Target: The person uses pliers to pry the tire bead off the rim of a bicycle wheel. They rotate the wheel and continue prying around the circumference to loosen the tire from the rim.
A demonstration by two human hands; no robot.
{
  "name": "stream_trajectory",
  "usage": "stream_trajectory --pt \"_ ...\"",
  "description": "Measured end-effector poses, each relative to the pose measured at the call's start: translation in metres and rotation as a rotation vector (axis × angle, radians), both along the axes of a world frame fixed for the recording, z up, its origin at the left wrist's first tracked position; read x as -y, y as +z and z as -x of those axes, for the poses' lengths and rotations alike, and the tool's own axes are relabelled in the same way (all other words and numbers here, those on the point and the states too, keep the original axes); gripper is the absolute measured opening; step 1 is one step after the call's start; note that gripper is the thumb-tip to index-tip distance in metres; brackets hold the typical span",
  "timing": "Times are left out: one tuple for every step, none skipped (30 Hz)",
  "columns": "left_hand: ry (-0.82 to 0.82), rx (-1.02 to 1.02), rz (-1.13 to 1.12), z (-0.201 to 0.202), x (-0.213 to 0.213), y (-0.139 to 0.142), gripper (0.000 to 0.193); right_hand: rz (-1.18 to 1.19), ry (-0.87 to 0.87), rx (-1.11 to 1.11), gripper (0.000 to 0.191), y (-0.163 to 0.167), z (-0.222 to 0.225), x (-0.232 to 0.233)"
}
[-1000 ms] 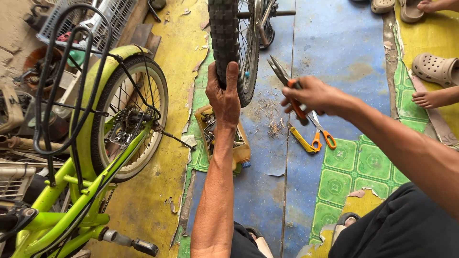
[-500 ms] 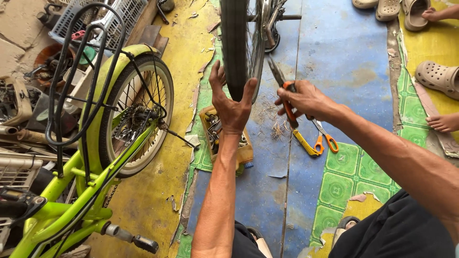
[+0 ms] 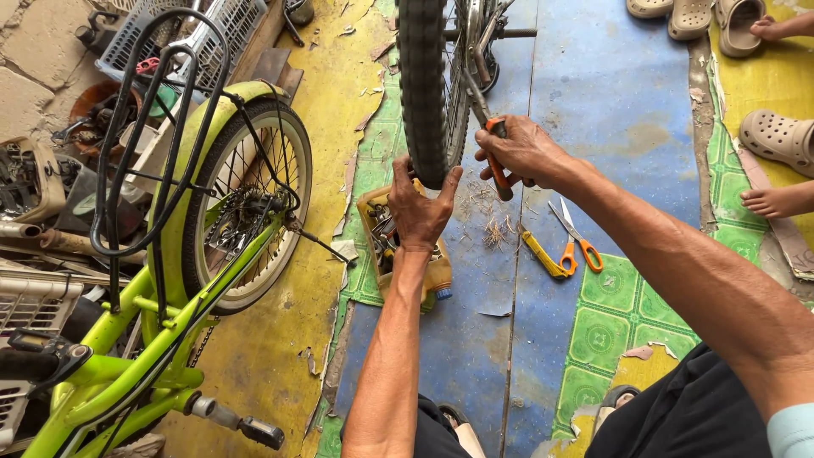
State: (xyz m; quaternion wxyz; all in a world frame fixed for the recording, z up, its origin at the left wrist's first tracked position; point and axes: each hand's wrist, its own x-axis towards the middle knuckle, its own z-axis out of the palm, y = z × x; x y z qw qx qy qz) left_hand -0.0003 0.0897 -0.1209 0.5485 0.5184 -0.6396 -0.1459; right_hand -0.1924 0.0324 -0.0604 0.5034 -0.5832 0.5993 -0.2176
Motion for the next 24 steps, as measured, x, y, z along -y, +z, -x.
stream_trajectory --pt "0.003 0.007 0.001 0.0 0.0 -0.001 0.046 0.007 0.012 -0.041 0.042 0.0 -0.001 0.001" --pt "0.004 0.013 0.002 0.0 0.001 -0.001 0.044 0.009 0.007 -0.012 0.041 0.0 -0.002 0.001" --pt "0.012 0.023 -0.001 0.0 0.001 -0.003 0.045 0.012 0.002 0.017 0.04 -0.001 -0.004 0.002" --pt "0.021 0.034 -0.005 0.0 0.002 -0.004 0.045 0.013 -0.002 0.046 0.039 -0.002 -0.005 0.002" --pt "0.032 0.046 -0.007 0.0 0.002 -0.007 0.045 0.038 -0.012 0.021 0.039 -0.003 -0.007 0.002" --pt "0.038 0.061 -0.001 0.0 0.003 -0.009 0.045 0.063 -0.021 -0.004 0.04 -0.003 -0.009 0.004" --pt "0.043 0.076 0.004 0.0 0.004 -0.011 0.046 0.089 -0.033 -0.028 0.04 -0.004 -0.009 0.005" --pt "0.046 0.09 0.01 0.0 0.005 -0.013 0.046 0.088 -0.016 -0.036 0.041 -0.004 -0.01 0.007" --pt "0.04 0.088 0.004 0.0 0.006 -0.014 0.046 0.087 0.001 -0.044 0.042 -0.005 -0.01 0.009" --pt "0.035 0.086 -0.002 0.0 0.006 -0.015 0.047 0.087 0.02 -0.052 0.043 -0.005 -0.011 0.011" --pt "0.034 0.082 -0.008 0.0 0.007 -0.016 0.047 0.075 0.01 -0.015 0.042 -0.005 -0.012 0.01" --pt "0.016 0.066 -0.035 -0.001 0.007 -0.016 0.047 0.061 0.002 0.022 0.04 -0.005 -0.012 0.006" --pt "-0.002 0.05 -0.06 -0.001 0.007 -0.016 0.048 0.048 -0.005 0.059 0.039 -0.005 -0.013 0.0" --pt "-0.016 0.034 -0.084 -0.004 0.007 -0.016 0.048 0.042 -0.059 0.133 0.038 -0.006 -0.016 -0.01" --pt "-0.014 0.049 -0.098 -0.007 0.006 -0.015 0.047 0.038 -0.106 0.202 0.037 -0.006 -0.017 -0.023" --pt "-0.007 0.061 -0.113 -0.01 0.005 -0.016 0.046 0.075 -0.115 0.229 0.039 -0.005 -0.019 -0.04" --pt "0.003 0.073 -0.131 -0.014 0.003 -0.017 0.045 0.11 -0.121 0.255 0.04 -0.005 -0.02 -0.059" --pt "-0.018 0.053 -0.095 -0.02 0.003 -0.018 0.044 0.135 -0.124 0.247 0.041 -0.003 -0.023 -0.078" --pt "-0.037 0.032 -0.06 -0.027 0.003 -0.021 0.044 0.159 -0.124 0.239 0.042 -0.002 -0.027 -0.097" --pt "-0.052 0.01 -0.027 -0.033 0.002 -0.025 0.043 0.178 -0.098 0.245 0.039 0.0 -0.033 -0.116" --pt "-0.045 -0.017 -0.004 -0.039 0.002 -0.03 0.045 0.196 -0.071 0.254 0.036 0.001 -0.042 -0.129" --pt "-0.04 -0.041 0.018 -0.043 0.003 -0.036 0.047 0.192 -0.001 0.244 0.035 0.003 -0.053 -0.137" --pt "-0.035 -0.064 0.041 -0.046 0.003 -0.044 0.05 0.189 0.069 0.234 0.035 0.004 -0.065 -0.142" --pt "-0.015 -0.045 0.035 -0.049 0.002 -0.052 0.053 0.189 0.138 0.223 0.036 0.004 -0.08 -0.142"
